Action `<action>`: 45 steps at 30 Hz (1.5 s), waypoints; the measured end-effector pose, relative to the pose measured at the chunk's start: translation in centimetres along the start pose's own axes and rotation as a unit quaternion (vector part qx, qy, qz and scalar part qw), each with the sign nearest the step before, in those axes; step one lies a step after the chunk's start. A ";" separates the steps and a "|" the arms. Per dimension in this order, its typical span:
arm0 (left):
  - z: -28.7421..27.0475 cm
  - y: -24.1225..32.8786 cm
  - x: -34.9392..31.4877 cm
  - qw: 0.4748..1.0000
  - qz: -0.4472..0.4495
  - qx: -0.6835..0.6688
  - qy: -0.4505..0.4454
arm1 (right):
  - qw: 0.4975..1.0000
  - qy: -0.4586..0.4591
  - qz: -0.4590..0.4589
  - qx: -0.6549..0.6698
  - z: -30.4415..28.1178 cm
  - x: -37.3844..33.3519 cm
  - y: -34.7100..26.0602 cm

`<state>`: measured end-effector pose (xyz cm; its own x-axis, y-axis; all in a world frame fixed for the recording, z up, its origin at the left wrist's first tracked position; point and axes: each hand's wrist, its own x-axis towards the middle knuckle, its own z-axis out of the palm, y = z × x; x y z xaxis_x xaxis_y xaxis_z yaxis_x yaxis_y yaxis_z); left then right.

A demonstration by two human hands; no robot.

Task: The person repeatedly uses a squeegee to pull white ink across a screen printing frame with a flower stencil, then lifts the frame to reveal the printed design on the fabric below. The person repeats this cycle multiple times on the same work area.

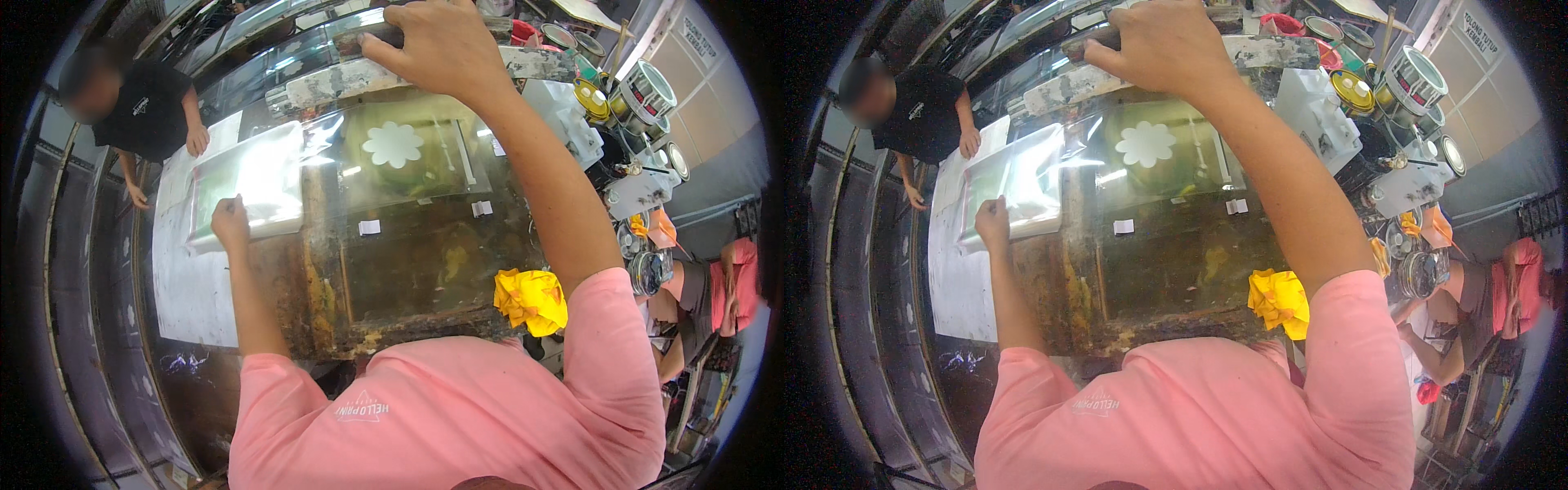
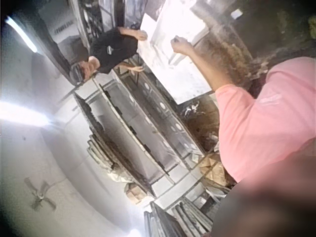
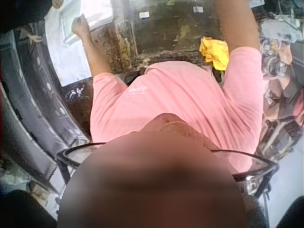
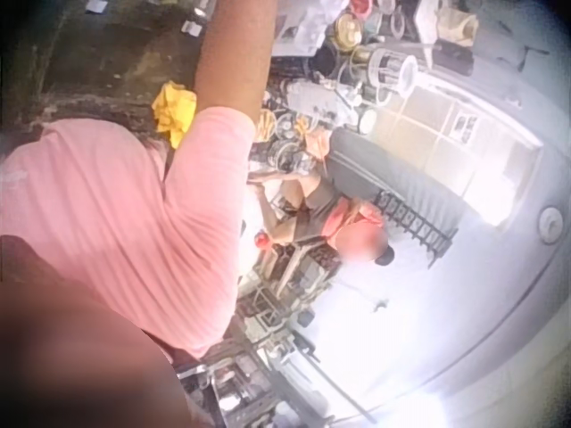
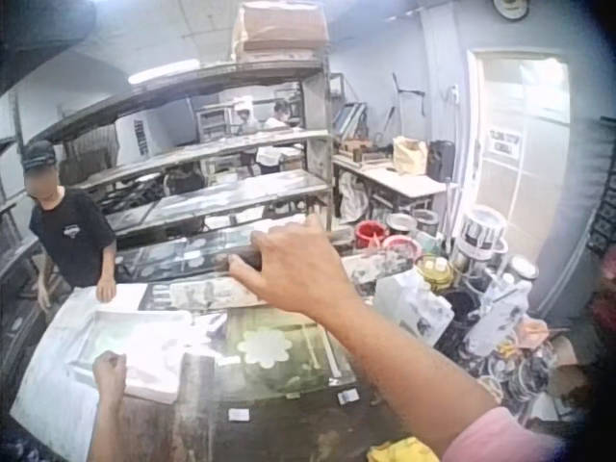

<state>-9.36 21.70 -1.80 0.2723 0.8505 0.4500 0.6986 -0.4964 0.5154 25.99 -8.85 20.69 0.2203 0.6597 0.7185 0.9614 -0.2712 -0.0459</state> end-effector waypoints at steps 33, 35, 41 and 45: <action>-7.7 -27.5 4.8 0.901 -0.379 -0.185 0.103 | 0.999 -0.015 0.001 -0.050 0.3 0.1 0.2; -6.8 -27.3 4.1 0.876 -0.388 -0.261 0.116 | 0.999 -0.003 -0.004 -0.054 0.6 0.0 0.4; -7.1 -27.7 2.7 0.873 -0.354 -0.318 0.104 | 0.998 0.023 -0.029 -0.049 1.3 -0.2 1.0; -7.1 -26.5 1.7 0.872 -0.330 -0.353 0.080 | 0.999 -0.017 -0.013 -0.047 0.2 -0.3 -0.1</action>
<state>-32.12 35.09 -9.49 -0.1703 0.9842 -0.0482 0.0710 0.0611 0.9956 25.90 -8.89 20.28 0.2027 0.6908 0.6940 0.9476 -0.3170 0.0387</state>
